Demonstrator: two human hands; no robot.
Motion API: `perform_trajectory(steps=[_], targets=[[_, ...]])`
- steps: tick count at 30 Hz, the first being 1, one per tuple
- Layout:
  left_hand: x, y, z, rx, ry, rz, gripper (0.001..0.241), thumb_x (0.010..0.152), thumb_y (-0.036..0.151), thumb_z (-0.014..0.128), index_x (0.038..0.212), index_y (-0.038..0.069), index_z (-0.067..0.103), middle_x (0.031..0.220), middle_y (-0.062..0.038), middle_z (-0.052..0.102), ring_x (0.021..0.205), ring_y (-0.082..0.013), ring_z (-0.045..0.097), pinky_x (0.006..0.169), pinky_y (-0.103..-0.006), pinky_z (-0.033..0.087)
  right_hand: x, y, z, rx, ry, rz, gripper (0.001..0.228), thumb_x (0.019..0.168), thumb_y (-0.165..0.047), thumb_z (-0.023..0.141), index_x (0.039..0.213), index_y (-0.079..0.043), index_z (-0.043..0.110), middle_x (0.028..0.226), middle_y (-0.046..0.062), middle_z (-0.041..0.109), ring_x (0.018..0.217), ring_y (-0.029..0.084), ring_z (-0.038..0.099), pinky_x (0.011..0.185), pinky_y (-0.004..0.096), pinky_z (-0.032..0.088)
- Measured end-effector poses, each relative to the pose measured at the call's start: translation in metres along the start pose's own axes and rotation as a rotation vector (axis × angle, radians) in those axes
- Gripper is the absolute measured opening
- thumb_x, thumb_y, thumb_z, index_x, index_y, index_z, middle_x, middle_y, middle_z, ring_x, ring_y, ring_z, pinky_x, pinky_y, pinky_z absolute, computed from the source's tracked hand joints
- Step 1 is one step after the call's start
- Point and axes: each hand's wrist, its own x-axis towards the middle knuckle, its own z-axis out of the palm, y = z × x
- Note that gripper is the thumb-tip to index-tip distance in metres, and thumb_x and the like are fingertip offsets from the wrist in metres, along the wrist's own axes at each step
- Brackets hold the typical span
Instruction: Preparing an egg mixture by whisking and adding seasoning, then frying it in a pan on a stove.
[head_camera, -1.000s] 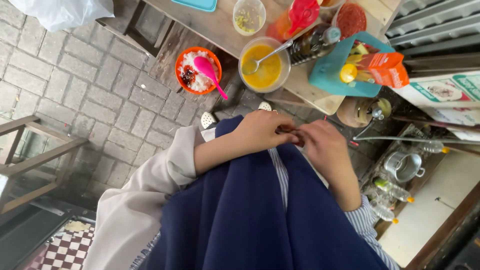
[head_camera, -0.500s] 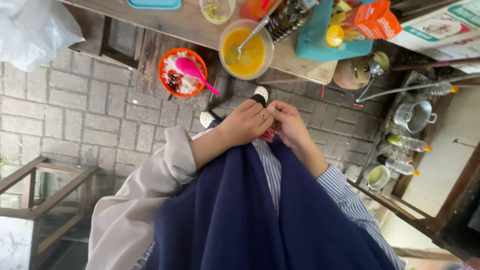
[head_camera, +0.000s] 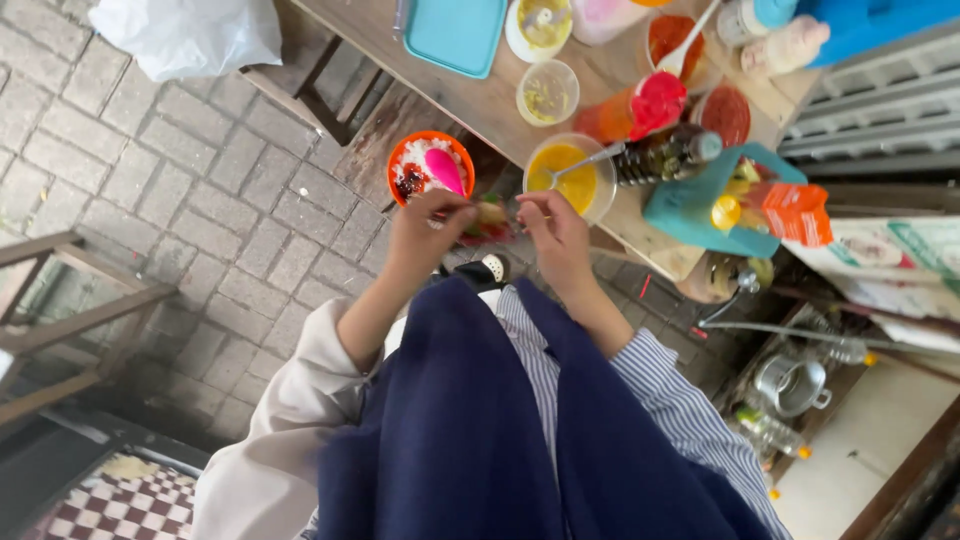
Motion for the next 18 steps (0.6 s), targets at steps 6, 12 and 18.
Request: perform_trajectory(steps=[6,12,18], targets=[[-0.004,0.000,-0.063,-0.033,0.309,0.000,0.016,0.095,0.013,0.079,0.108,0.007,0.076,0.093,-0.013,0.074,0.093,-0.0251,0.074,0.086,-0.0367,0.058,0.070,0.042,0.060,-0.246,-0.208,0.025,0.012,0.098,-0.023,0.071,0.106,-0.015,0.074,0.090,0.009,0.072,0.089,0.022,0.070,0.082,0.037,0.059],[0.014,-0.014,-0.125,-0.015,0.352,-0.081,0.015,0.097,0.020,0.079,0.104,0.008,0.077,0.087,-0.009,0.072,0.085,-0.0184,0.071,0.078,-0.0322,0.057,0.201,0.069,0.159,-0.444,-0.108,-0.095,0.020,0.091,-0.026,0.073,0.106,-0.015,0.068,0.088,0.011,0.073,0.091,0.035,0.073,0.082,0.046,0.059],[0.103,-0.038,-0.194,0.019,0.140,-0.126,0.012,0.090,0.019,0.073,0.098,0.012,0.079,0.087,0.000,0.076,0.079,-0.0093,0.070,0.073,-0.0248,0.054,0.354,0.132,0.216,-0.904,0.062,0.125,0.064,0.097,-0.034,0.068,0.145,-0.005,0.037,0.110,0.022,0.067,0.091,0.045,0.070,0.068,0.056,0.054]])
